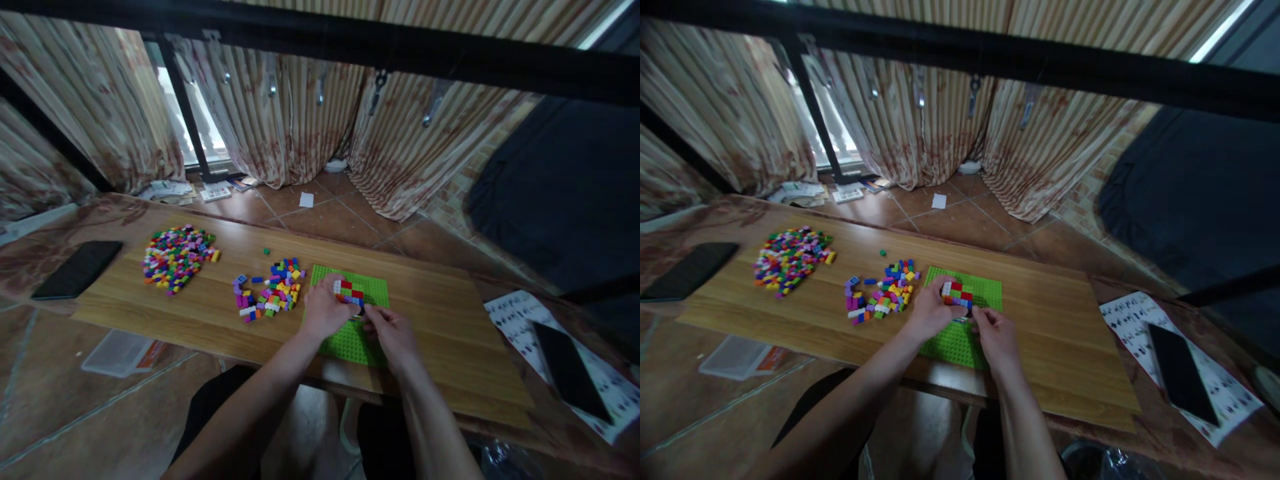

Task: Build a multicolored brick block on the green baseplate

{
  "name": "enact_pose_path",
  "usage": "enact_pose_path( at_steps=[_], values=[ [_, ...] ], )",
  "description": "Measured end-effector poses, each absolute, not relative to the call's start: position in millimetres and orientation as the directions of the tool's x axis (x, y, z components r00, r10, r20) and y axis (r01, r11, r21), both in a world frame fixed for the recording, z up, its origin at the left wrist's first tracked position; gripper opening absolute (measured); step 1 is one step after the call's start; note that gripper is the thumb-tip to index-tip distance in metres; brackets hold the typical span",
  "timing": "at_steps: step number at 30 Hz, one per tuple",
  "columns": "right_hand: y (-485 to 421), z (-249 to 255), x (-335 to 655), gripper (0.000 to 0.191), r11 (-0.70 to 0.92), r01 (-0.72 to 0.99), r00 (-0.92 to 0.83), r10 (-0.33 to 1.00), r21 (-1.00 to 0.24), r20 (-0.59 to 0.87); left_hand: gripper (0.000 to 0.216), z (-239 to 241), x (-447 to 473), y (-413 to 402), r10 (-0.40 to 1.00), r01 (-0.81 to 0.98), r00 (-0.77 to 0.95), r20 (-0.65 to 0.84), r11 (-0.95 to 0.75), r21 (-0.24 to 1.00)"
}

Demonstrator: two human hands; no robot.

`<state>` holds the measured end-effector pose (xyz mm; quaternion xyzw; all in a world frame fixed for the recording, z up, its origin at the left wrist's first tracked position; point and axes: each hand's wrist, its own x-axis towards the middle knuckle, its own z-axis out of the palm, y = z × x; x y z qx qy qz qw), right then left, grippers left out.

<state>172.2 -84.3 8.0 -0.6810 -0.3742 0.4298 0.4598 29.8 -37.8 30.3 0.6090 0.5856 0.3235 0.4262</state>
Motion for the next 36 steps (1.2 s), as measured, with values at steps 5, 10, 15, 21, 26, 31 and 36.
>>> enact_pose_path(
  at_steps=[5,10,15,21,26,31,36],
  values=[
    [-82,4,174,0.048,-0.296,0.050,0.433,0.867,-0.954,-0.246,0.058,27,23,-39,0.986,0.463,0.159,-0.058,-0.023,0.886],
    [-78,-1,176,0.049,-0.240,0.124,0.495,0.856,-0.963,-0.149,0.048,14,2,-31,0.989,0.228,0.144,0.014,-0.047,0.973],
    [-74,3,176,0.048,-0.080,0.260,0.511,0.857,-0.962,0.066,0.031,14,-12,-22,0.997,0.259,0.077,0.017,-0.036,0.965],
    [-78,11,165,0.063,0.109,0.554,0.227,0.934,-0.825,0.275,0.030,16,-13,-20,0.995,0.262,0.098,0.035,-0.060,0.963],
    [-77,6,163,0.079,0.219,0.694,-0.050,0.965,-0.686,0.258,0.026,12,-24,-13,0.989,0.232,0.137,0.063,-0.094,0.968],
    [-72,4,171,0.073,0.142,0.660,-0.025,0.985,-0.737,0.168,0.024,13,-39,-9,0.979,0.189,0.182,0.089,-0.124,0.974],
    [-73,5,179,0.072,0.123,0.618,-0.008,0.989,-0.776,0.150,0.020,25,-47,-11,0.981,0.186,0.179,0.079,-0.113,0.976]
  ],
)
